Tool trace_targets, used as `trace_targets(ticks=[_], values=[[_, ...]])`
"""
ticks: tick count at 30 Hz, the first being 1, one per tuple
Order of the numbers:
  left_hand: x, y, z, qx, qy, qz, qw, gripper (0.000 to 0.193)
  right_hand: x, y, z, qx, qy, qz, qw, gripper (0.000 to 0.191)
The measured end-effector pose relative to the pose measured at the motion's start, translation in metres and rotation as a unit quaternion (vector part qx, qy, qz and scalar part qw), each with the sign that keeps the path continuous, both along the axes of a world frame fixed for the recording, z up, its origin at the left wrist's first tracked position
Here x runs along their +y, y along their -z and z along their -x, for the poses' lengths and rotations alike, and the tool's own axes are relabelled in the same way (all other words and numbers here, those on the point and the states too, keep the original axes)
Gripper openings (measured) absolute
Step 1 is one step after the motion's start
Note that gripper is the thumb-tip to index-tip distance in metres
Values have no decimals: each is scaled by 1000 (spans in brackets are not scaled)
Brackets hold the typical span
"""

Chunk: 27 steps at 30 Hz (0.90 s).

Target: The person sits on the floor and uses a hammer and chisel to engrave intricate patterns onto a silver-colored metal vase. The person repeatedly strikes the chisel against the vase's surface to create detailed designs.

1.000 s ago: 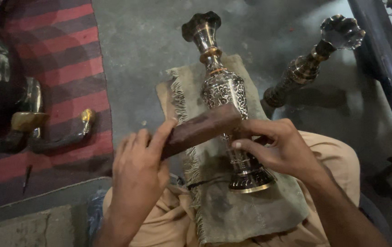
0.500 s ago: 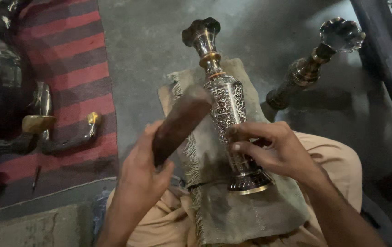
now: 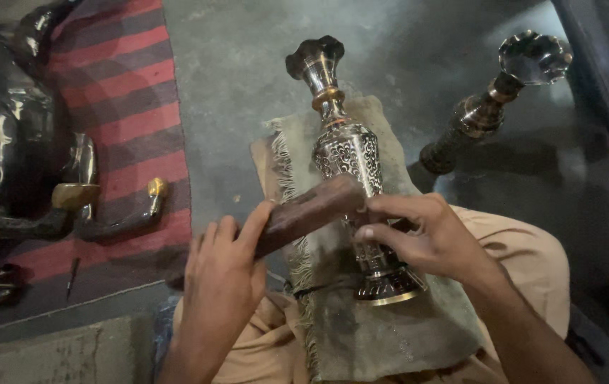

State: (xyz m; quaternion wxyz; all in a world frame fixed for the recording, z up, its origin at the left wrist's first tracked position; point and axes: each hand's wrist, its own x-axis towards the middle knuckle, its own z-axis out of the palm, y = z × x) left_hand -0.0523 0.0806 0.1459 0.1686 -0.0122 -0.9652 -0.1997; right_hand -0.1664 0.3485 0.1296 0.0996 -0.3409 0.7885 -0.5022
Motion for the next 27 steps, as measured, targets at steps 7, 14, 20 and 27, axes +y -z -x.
trace_targets(ticks=[7, 14, 20, 27], values=[[27, 36, -13, -11, -36, -511, 859, 67, 12, 7, 8, -178, -20, 100, 979, 27], [25, 29, -13, -164, -82, -435, 881, 73, 17, 7, 15, -73, -52, 74, 993, 34], [24, -9, -6, -55, 0, -189, 980, 70, 21, 9, 14, -92, -46, 69, 992, 30], [22, -34, 0, -47, -2, -105, 993, 73, 20, 15, 23, -82, -124, 83, 985, 21]])
